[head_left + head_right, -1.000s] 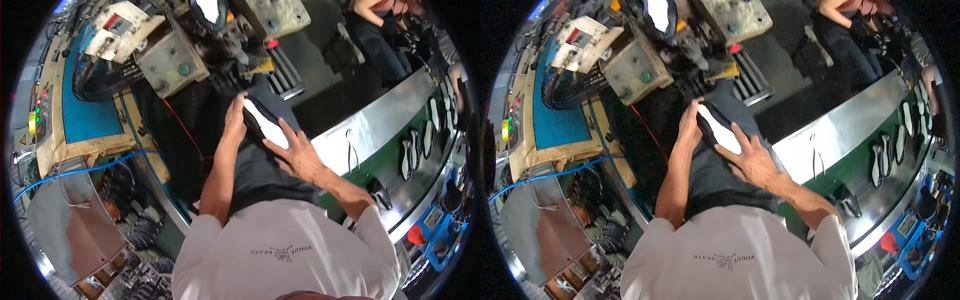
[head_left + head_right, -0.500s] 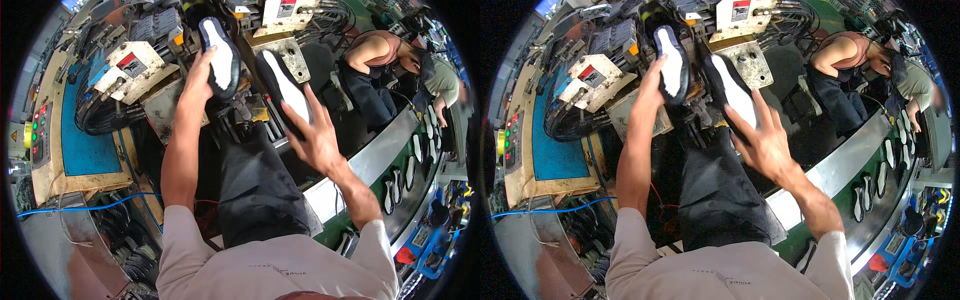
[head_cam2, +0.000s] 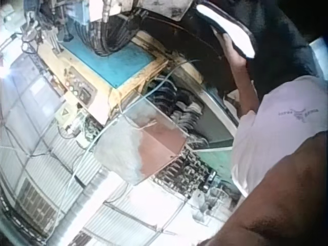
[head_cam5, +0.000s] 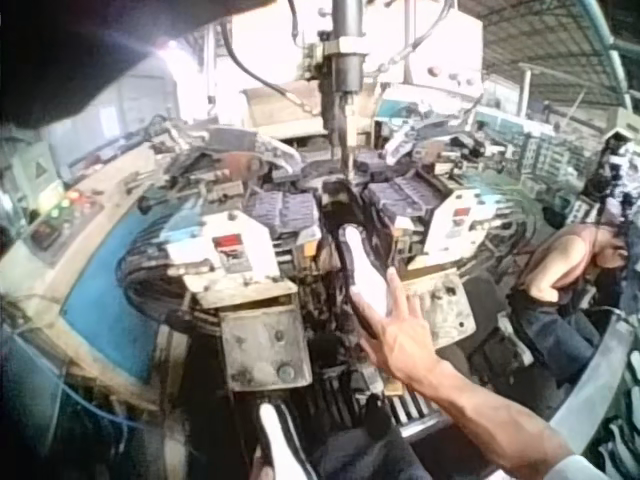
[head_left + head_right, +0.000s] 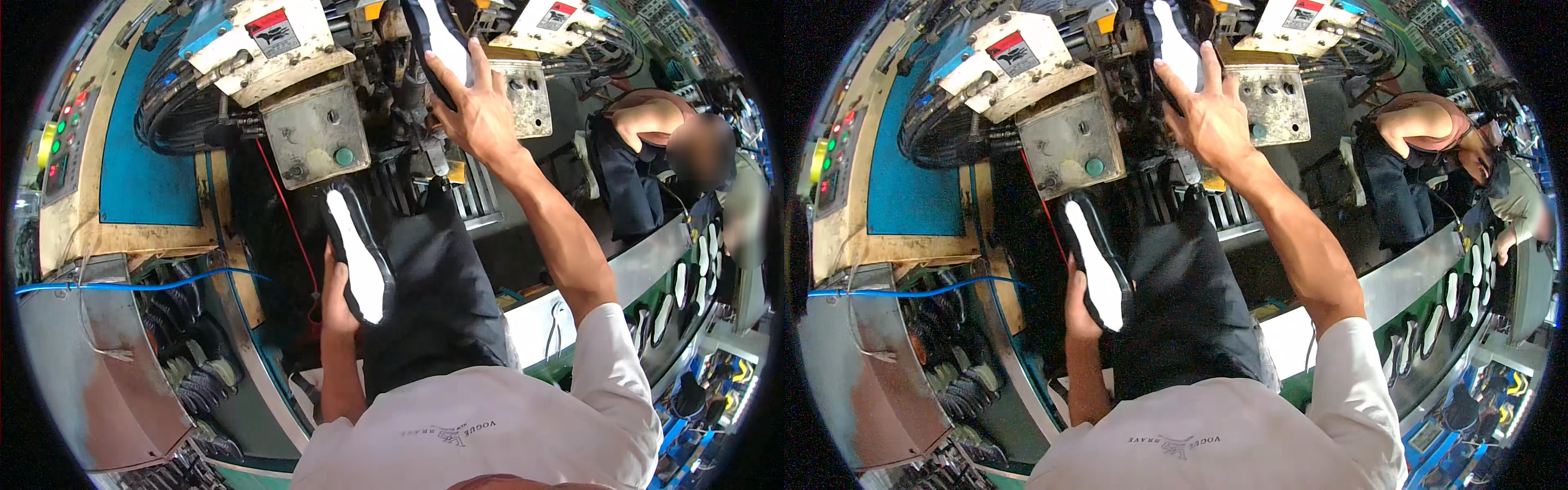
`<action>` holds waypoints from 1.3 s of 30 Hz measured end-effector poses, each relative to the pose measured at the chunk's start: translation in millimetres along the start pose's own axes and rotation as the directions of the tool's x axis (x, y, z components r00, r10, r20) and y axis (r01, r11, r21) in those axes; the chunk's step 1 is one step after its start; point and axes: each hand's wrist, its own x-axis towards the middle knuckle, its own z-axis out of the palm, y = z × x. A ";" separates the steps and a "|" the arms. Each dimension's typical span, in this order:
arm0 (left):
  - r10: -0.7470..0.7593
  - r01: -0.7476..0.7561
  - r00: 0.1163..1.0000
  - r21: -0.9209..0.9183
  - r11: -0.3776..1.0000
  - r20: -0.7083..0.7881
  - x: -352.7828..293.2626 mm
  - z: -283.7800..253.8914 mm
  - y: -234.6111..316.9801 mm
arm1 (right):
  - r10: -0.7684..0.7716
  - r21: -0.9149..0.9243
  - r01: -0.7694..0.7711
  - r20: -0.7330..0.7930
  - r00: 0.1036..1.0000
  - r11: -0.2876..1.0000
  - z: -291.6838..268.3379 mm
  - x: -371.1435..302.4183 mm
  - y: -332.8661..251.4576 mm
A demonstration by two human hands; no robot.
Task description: Assemble and process shoe uppers and soles using manufacturing machinery.
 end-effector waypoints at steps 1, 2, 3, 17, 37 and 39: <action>-0.008 0.010 0.999 0.057 0.998 -0.044 -6.1 -11.0 -13.1 | 0.010 0.006 -0.011 0.034 0.999 1.000 4.7 -2.5 -1.6; -0.016 0.026 0.996 0.114 0.993 -0.084 -10.2 -20.9 -26.0 | 0.024 0.009 -0.024 0.068 0.997 1.000 8.7 -5.0 -1.8; 0.002 0.020 0.992 0.177 0.984 -0.126 -13.8 -17.7 -38.2 | 0.003 0.007 -0.003 0.051 0.999 1.000 11.5 -3.8 -3.9; -0.019 0.117 0.977 0.456 0.882 -0.214 12.5 -9.4 -99.1 | 0.468 0.332 -0.722 0.585 0.663 0.608 199.8 -218.5 85.5; 0.051 0.046 0.972 0.395 0.918 -0.231 7.5 -15.1 -108.4 | -0.021 -0.122 0.022 0.007 1.000 0.992 21.9 9.1 -30.2; 0.078 0.040 0.959 0.402 0.915 -0.274 2.8 -19.0 -107.7 | -0.028 -0.023 0.027 -0.018 0.999 0.999 15.6 3.2 -17.5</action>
